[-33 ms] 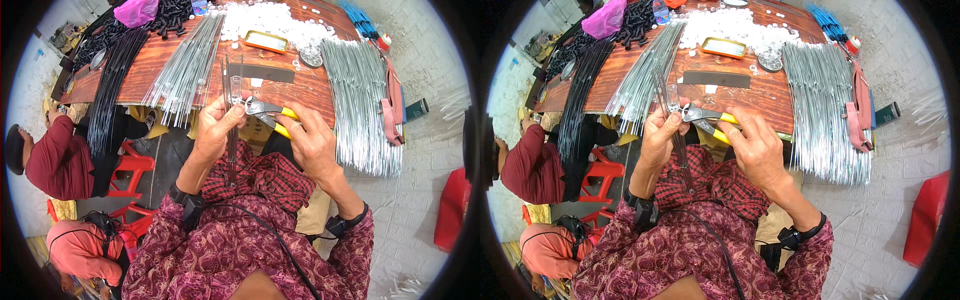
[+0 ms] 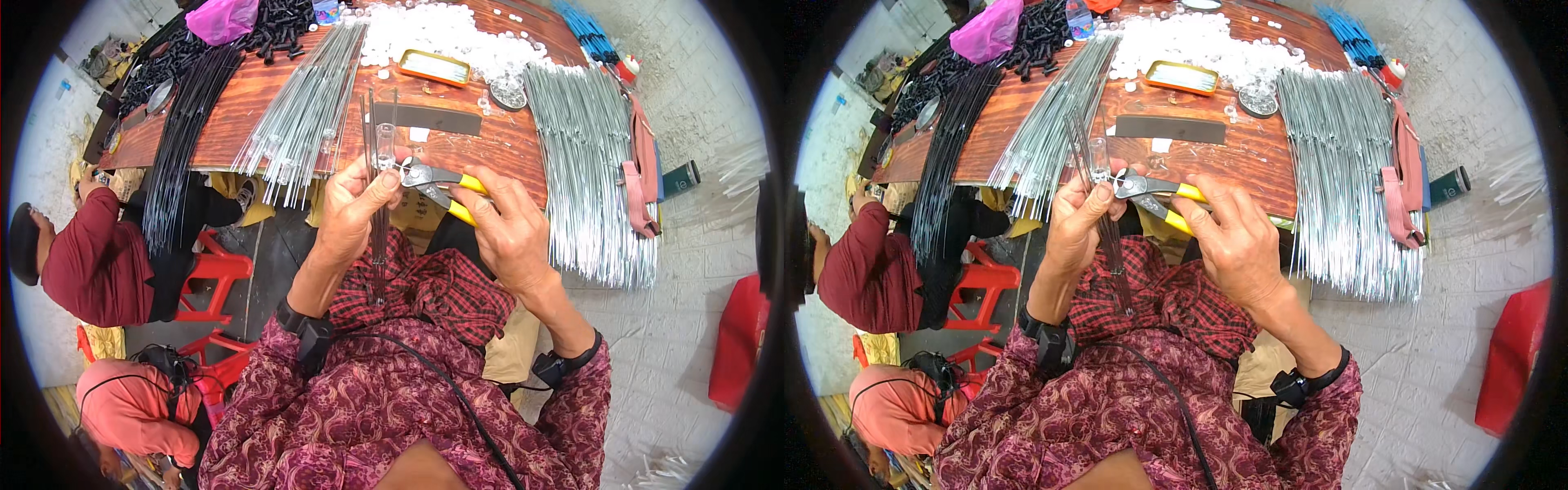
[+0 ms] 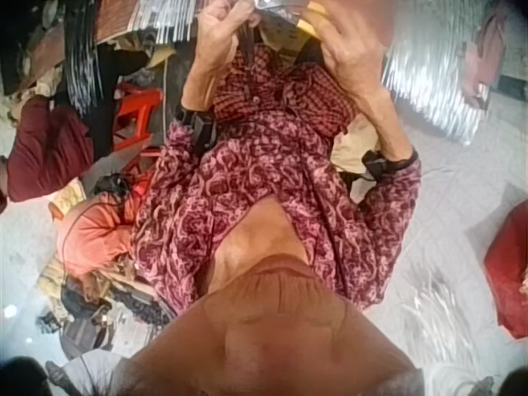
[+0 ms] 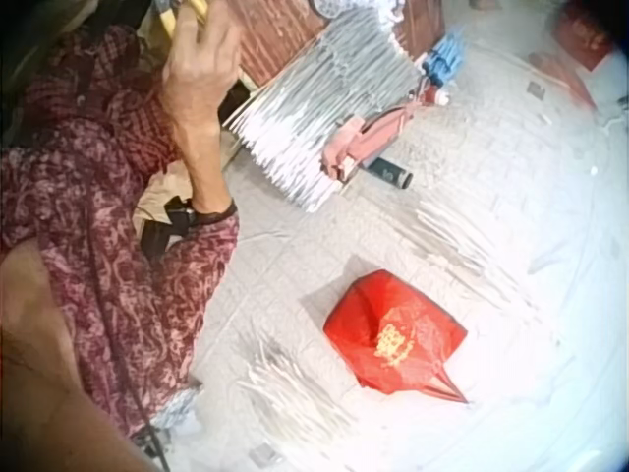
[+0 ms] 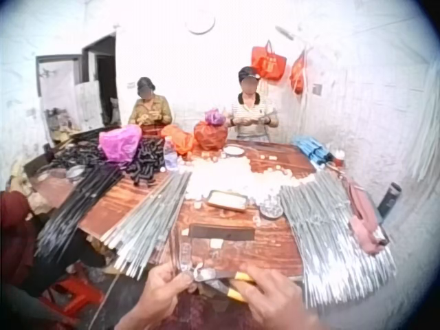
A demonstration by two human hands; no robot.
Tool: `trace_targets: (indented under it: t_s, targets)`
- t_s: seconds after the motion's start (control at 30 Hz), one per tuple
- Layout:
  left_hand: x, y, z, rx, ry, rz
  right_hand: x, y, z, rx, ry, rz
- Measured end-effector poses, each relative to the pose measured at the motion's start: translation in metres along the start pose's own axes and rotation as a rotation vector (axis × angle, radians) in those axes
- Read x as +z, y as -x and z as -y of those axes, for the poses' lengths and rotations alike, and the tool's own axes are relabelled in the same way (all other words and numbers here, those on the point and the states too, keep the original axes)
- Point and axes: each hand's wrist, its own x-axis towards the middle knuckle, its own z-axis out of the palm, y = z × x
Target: Assembling umbrella frame components using wires and pliers.
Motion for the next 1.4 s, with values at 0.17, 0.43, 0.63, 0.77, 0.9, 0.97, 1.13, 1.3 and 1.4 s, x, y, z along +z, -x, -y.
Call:
trace_targets:
  t_s: [0.17,0.43,0.63,0.77,0.9,0.97,1.13,1.3,1.4]
  targets:
    - [0.001,-0.001,-0.002,0.009,0.010,0.009,-0.004,-0.007,-0.002,-0.064,0.049,-0.015]
    - [0.005,-0.001,-0.005,-0.001,0.068,-0.017,-0.011,-0.009,-0.006,-0.101,0.068,0.064]
    - [0.002,0.003,-0.006,-0.028,0.103,0.019,-0.016,-0.005,-0.009,0.912,-1.601,0.877]
    - [0.002,0.000,-0.003,-0.031,0.063,0.080,-0.009,0.008,-0.012,0.933,-2.018,0.941]
    - [-0.003,0.000,-0.005,-0.023,0.141,0.004,-0.029,-0.008,0.001,0.780,-0.936,0.533]
    - [-0.005,0.000,-0.003,-0.018,0.161,0.002,-0.031,-0.013,0.007,0.183,-0.315,0.047]
    - [-0.003,-0.001,-0.003,-0.030,0.110,0.055,-0.018,0.011,-0.017,1.084,-1.626,0.846]
    - [-0.008,-0.002,-0.006,-0.026,0.094,0.065,-0.043,-0.015,-0.001,0.875,-1.190,0.680]
    - [-0.008,-0.001,-0.002,-0.013,0.105,0.070,-0.049,-0.021,0.010,0.343,-0.381,0.335]
